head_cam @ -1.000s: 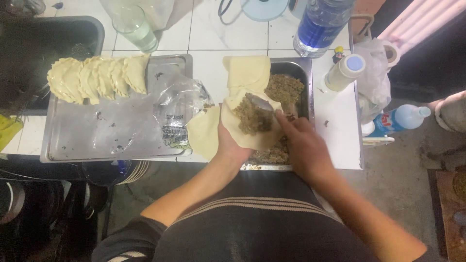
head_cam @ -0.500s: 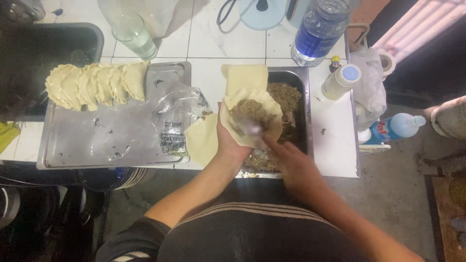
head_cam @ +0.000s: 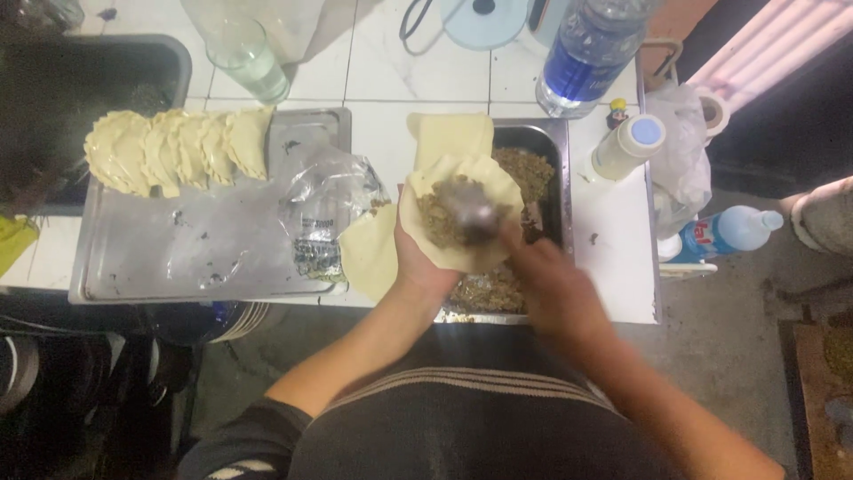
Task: Preparing and filling empanada dough with meat mixture.
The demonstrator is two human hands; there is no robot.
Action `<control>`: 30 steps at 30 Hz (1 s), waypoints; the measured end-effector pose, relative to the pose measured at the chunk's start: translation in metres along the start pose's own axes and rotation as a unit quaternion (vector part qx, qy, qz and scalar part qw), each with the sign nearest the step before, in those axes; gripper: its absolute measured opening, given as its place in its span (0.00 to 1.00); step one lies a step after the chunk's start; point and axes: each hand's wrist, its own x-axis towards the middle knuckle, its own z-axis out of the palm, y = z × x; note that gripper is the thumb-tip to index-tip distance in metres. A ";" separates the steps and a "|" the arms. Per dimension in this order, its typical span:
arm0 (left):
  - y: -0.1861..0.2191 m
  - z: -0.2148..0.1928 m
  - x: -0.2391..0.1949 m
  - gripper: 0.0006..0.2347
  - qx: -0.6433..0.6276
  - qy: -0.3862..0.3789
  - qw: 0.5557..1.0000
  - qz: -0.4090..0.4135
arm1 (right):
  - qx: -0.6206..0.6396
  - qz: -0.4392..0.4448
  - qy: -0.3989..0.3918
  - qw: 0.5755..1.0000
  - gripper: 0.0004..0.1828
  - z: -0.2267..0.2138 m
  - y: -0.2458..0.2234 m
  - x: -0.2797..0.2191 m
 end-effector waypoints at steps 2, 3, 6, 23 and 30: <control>-0.004 0.008 0.000 0.21 -0.001 0.003 1.000 -0.006 | -0.070 0.002 -0.019 0.997 0.38 0.007 0.008 0.000; -0.004 0.007 -0.003 0.20 0.013 0.022 1.000 0.005 | -0.033 -0.033 -0.002 0.999 0.36 0.005 0.005 -0.005; 0.001 -0.021 0.005 0.17 0.028 0.007 0.999 0.027 | -0.002 -0.047 0.007 0.999 0.34 -0.007 -0.004 -0.006; -0.001 0.008 -0.014 0.14 0.054 -0.017 0.996 0.068 | -0.164 -0.285 0.264 0.907 0.16 -0.016 0.015 0.022; 0.005 0.014 -0.023 0.16 0.031 0.016 0.998 0.054 | -0.181 -0.398 0.263 0.860 0.20 -0.027 0.006 0.020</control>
